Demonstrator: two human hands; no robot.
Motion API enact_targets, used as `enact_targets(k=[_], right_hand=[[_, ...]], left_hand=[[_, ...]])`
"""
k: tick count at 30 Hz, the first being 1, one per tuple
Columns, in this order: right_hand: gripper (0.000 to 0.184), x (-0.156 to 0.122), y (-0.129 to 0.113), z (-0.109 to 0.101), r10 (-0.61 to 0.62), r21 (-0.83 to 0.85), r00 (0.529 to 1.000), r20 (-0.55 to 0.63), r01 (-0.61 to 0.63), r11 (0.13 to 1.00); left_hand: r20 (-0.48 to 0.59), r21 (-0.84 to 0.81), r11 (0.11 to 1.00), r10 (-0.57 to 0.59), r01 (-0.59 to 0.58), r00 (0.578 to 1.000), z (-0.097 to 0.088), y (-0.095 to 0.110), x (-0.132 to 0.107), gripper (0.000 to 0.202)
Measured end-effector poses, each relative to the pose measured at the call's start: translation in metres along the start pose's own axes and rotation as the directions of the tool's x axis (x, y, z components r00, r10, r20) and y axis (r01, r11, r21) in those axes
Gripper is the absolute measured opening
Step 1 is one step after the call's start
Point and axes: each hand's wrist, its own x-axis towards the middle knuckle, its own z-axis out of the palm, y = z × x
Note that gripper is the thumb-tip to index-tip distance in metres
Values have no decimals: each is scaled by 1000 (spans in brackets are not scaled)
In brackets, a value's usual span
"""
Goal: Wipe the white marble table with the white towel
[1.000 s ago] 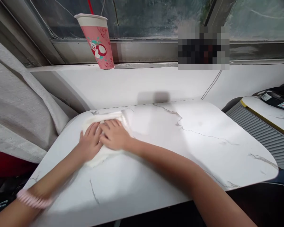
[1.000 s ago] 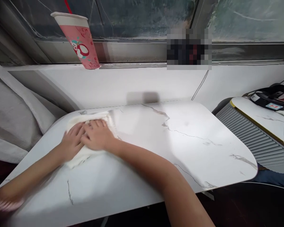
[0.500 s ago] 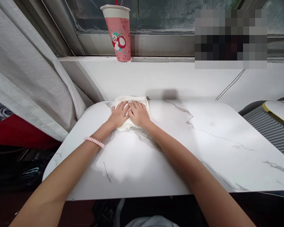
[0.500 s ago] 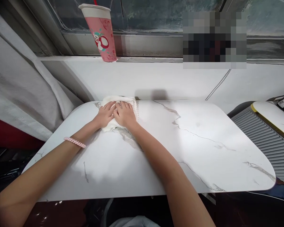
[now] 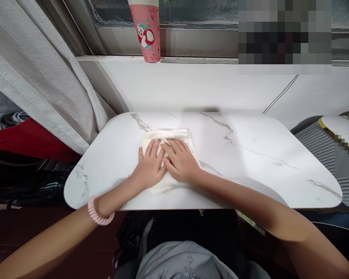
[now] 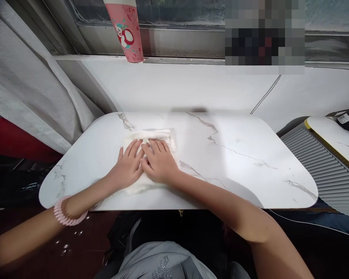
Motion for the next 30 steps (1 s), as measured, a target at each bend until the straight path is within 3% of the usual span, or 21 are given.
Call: enact_targets(k=[6,11,15,18,25,30], right_hand=[[50,-53,-8,-26,-42,-9,998,44,43,999],[50,-67,9,-41,-46,13,998,53,45,999],[53,-61,32,-45,12,-24,999,45,-11,1000],[53,-44,59,-43,39,-55,999,14,-38,998],[50,21,129,-34,113,-101,993,-40,-116,988],[50,52,162,-31,147,-87,987,-71,-153,984]], left_hand=[[-87,34,995,94,-91,992,11,41,-39,58],[-40,23,993,114,-113,993,13,63,-26,58],[122,-11,990,142,-142,982,4,69,11,61],[184,-32,990,143,-139,973,0,68,48,63],[112,-42,997,76,-72,991,9,57,138,56],[41,-75,994,81,-78,996,18,49,184,54]])
